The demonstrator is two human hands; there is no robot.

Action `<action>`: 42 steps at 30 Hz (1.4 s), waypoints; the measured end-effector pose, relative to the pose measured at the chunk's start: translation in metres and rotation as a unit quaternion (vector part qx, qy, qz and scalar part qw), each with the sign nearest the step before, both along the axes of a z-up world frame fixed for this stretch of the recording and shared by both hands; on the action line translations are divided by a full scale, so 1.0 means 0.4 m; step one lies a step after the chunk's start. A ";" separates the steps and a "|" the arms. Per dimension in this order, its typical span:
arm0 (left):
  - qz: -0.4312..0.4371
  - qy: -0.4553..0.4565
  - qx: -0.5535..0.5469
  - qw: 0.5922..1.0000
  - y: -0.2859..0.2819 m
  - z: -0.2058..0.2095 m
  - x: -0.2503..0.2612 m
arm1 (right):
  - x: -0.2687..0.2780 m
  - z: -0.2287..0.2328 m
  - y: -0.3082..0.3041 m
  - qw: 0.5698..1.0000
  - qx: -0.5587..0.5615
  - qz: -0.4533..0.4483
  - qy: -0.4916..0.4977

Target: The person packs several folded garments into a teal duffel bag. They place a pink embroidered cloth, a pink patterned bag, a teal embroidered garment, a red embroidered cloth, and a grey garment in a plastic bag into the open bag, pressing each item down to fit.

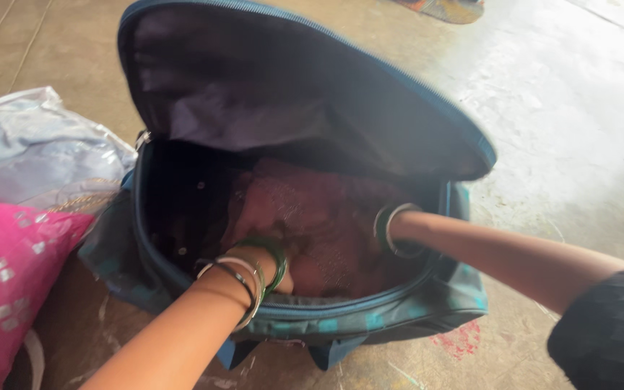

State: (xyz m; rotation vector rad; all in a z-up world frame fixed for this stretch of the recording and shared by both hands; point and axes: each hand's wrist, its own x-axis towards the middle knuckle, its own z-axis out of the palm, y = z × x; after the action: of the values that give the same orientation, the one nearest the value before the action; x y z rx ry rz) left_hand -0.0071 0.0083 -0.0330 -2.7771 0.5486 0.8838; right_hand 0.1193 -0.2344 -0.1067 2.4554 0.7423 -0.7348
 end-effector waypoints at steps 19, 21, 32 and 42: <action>-0.012 -0.128 0.028 0.991 0.026 -0.048 0.208 | 0.110 0.039 0.059 0.966 -0.070 0.242 -0.064; -0.023 -0.182 0.025 0.983 0.026 -0.039 0.214 | 0.094 0.126 0.079 0.993 0.011 0.107 -0.039; -0.282 -0.551 -0.222 0.754 0.171 0.163 0.144 | -0.060 0.353 0.091 0.792 0.447 0.305 -0.281; 0.026 -0.673 -0.066 0.736 0.286 0.203 0.242 | 0.004 0.476 0.128 0.797 0.362 0.143 -0.461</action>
State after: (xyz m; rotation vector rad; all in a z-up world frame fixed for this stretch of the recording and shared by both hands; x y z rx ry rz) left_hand 0.0896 0.1227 0.0480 -2.6219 0.2089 -1.2253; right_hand 0.1209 -0.1833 0.0838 2.7286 1.0275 1.0211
